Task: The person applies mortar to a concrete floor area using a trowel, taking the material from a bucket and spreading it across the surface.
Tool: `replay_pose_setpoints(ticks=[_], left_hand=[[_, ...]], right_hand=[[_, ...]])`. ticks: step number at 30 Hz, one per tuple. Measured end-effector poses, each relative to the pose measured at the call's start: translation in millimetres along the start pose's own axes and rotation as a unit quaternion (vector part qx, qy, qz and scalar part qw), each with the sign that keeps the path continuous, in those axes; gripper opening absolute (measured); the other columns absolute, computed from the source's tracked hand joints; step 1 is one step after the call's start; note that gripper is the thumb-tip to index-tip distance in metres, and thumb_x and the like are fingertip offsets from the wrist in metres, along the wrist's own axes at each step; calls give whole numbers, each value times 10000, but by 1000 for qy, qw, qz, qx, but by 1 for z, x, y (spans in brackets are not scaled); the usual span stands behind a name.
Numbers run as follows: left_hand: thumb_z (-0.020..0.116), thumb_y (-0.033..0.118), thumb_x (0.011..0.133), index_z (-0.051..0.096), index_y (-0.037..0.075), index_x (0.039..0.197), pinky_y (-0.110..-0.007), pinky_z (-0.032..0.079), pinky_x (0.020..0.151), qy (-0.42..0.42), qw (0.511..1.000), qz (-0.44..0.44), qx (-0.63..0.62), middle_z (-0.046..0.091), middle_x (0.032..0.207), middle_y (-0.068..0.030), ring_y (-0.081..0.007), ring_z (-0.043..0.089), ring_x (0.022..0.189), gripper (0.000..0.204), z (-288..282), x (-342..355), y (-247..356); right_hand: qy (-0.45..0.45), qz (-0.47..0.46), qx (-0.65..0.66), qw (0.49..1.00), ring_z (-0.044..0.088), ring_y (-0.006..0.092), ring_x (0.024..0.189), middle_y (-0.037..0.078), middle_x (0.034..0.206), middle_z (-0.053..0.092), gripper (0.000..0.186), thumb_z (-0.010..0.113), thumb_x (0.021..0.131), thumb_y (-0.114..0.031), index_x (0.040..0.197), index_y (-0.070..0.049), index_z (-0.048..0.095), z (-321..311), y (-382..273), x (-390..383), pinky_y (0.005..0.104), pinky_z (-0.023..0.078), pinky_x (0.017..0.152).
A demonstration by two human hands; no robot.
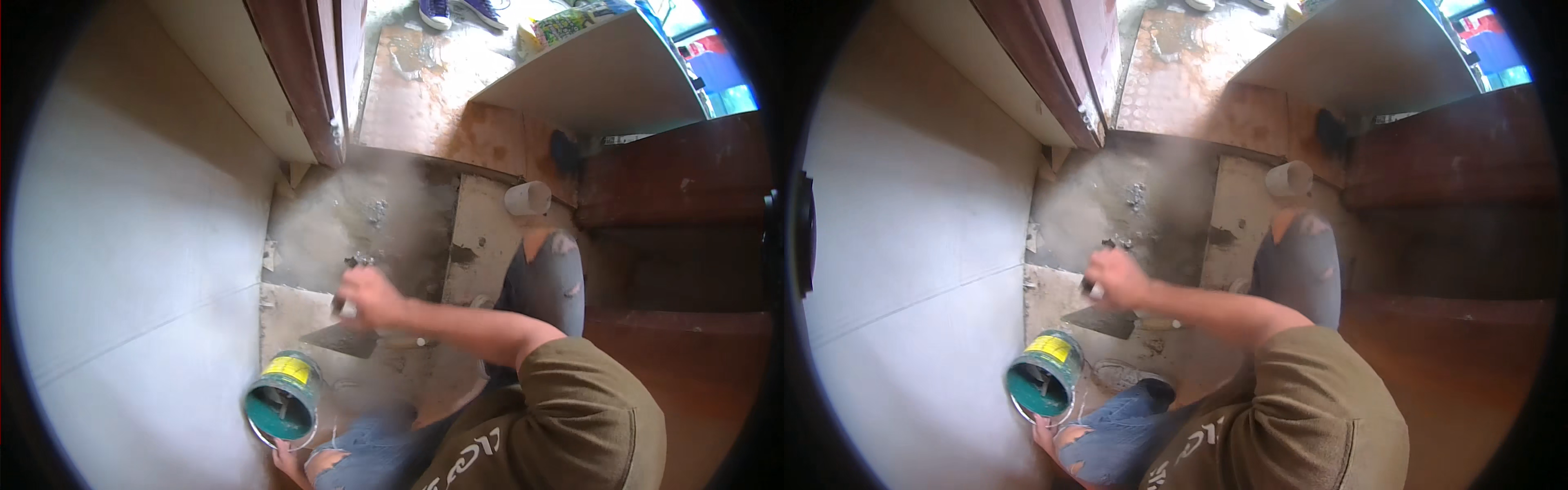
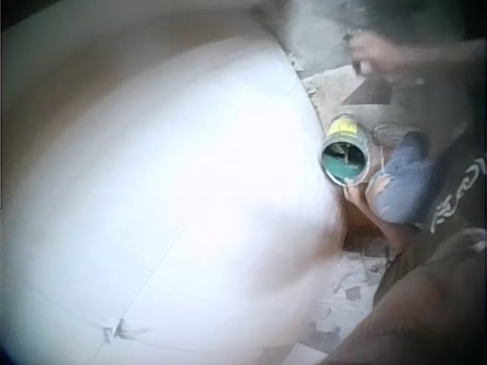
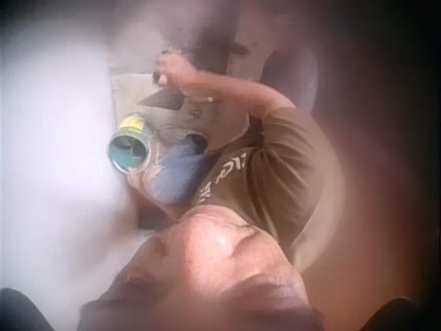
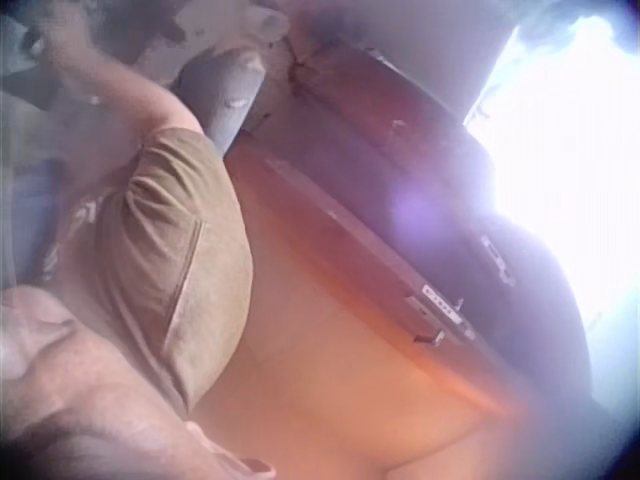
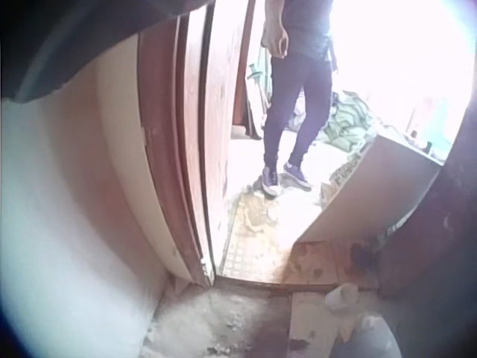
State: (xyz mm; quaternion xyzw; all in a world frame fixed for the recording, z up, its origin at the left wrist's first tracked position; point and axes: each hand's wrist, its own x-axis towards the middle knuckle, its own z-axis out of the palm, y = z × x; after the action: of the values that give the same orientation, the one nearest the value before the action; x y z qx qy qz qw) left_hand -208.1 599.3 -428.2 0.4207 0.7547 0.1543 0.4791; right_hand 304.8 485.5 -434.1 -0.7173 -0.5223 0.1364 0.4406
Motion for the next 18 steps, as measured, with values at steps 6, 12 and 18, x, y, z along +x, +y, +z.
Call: replay_pose_setpoints(ticks=[6, 12, 18], left_hand=[[617, 361, 898, 538, 36, 1051, -406, 498, 754, -158, 931, -225, -240, 601, 1037, -125, -244, 581, 950, 368, 98, -72, 108], [548, 460, 904, 475, 117, 974, -427, 393, 926, -90, 953, -267, -115, 535, 892, -44, -243, 564, 917, 358, 94, -82, 192], [541, 272, 947, 447, 101, 873, -352, 448, 643, -84, 975, -175, -104, 407, 692, -29, -166, 427, 606, 209, 138, -218, 334]], right_hand=[[-161, 26, 4, 987, 559, 316, 932, 140, 925, 561, 406, 741, 717, -404, 927, -73, 635, 40, -113, 3, 438, 456, 789], [-307, 228, 4, 924, 562, 365, 1086, 214, 1131, 581, 659, 558, 837, -619, 1151, -43, 619, -7, -150, 35, 464, 458, 918], [-177, 511, -43, 840, 567, 386, 1087, 231, 1167, 586, 630, 544, 860, -601, 1122, -34, 626, -204, -135, 16, 450, 469, 937]])
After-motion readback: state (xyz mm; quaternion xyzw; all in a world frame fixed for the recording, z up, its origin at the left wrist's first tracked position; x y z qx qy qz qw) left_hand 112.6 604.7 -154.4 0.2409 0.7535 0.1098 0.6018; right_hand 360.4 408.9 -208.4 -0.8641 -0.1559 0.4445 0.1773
